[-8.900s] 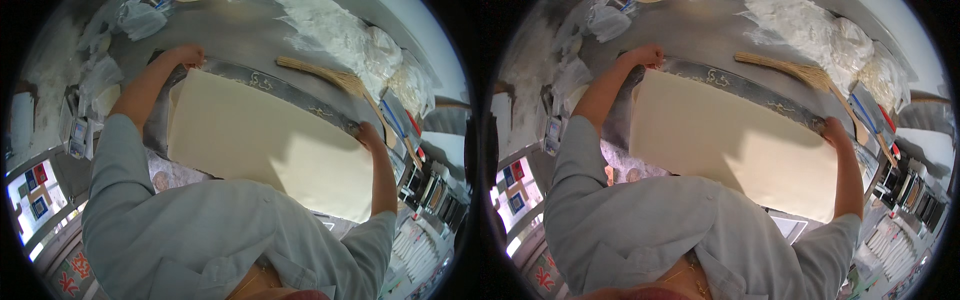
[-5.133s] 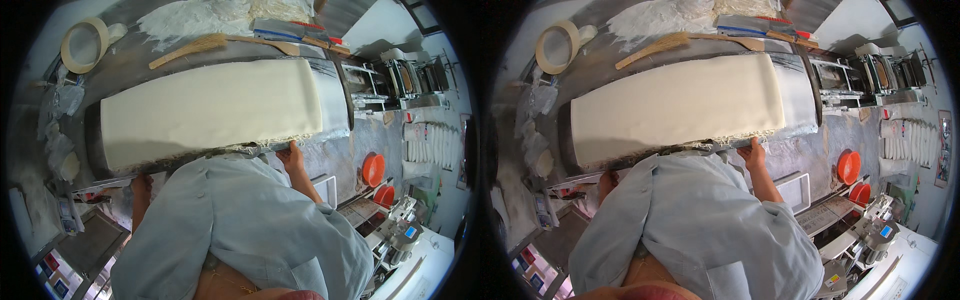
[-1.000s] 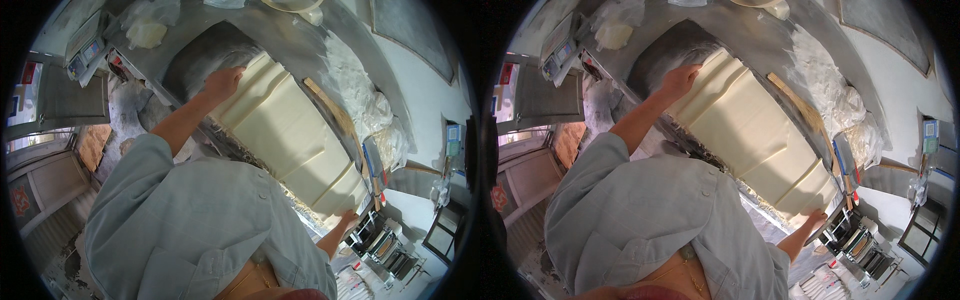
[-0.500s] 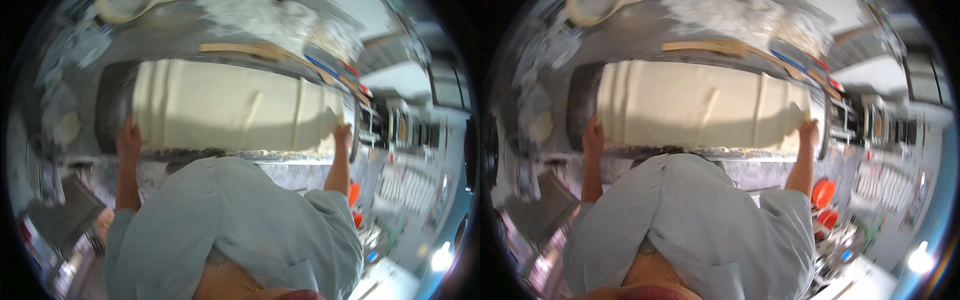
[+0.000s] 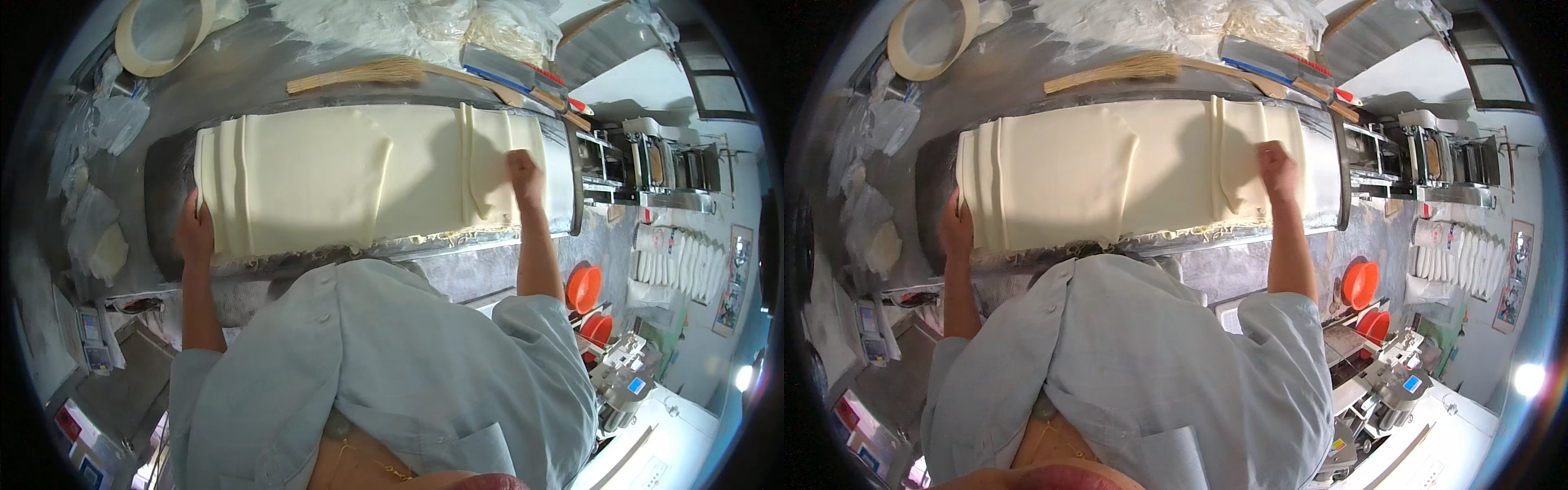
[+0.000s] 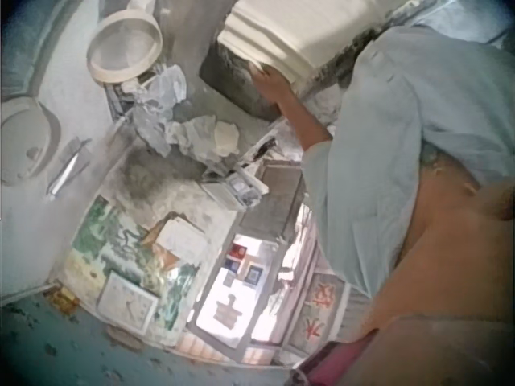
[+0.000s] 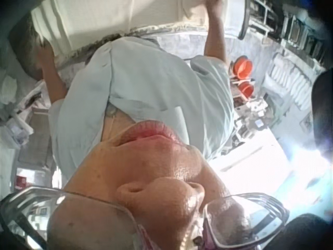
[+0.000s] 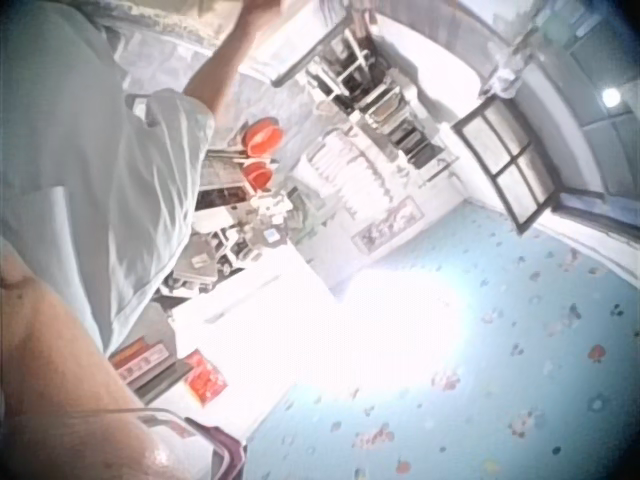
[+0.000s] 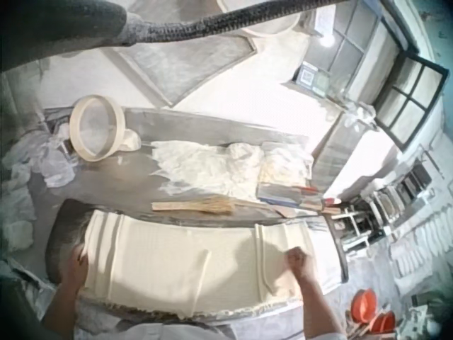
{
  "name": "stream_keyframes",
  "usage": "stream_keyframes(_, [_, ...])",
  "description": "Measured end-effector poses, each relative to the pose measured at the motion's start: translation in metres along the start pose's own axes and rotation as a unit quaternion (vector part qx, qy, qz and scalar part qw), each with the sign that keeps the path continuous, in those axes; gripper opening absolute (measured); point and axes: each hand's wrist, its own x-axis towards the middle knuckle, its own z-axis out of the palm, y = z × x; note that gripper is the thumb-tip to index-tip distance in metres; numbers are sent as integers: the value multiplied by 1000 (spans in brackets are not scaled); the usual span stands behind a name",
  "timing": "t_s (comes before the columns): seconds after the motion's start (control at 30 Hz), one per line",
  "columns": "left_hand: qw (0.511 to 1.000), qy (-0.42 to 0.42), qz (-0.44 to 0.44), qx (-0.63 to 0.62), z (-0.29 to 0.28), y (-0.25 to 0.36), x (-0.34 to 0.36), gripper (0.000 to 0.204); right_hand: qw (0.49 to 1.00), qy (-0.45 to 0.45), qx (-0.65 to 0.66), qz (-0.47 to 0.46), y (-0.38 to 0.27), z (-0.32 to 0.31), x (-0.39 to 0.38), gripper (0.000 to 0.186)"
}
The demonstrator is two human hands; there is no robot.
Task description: The person folds a large sheet of dough on a metal table, uses a calculator, and then brushes flour onto the dough. They also handle plastic bags and a sieve.
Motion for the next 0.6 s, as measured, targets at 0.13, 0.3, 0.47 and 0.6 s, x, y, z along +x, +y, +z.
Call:
stream_keyframes(0.13, [999,-15,23,38,0,6,4,33,900,125,-364,205,58,-15,24,41])
stream_keyframes(0.3, [991,-65,-108,34,-12,19,-10,38,898,-1,-403,175,74,-27,30,42])
stream_keyframes(0.47, [976,-106,-190,-10,-28,31,-30,46,890,83,-410,184,42,-23,16,36])
stream_keyframes(0.6, [975,-72,-204,-57,-35,39,-43,45,881,79,-445,139,28,-26,11,30])
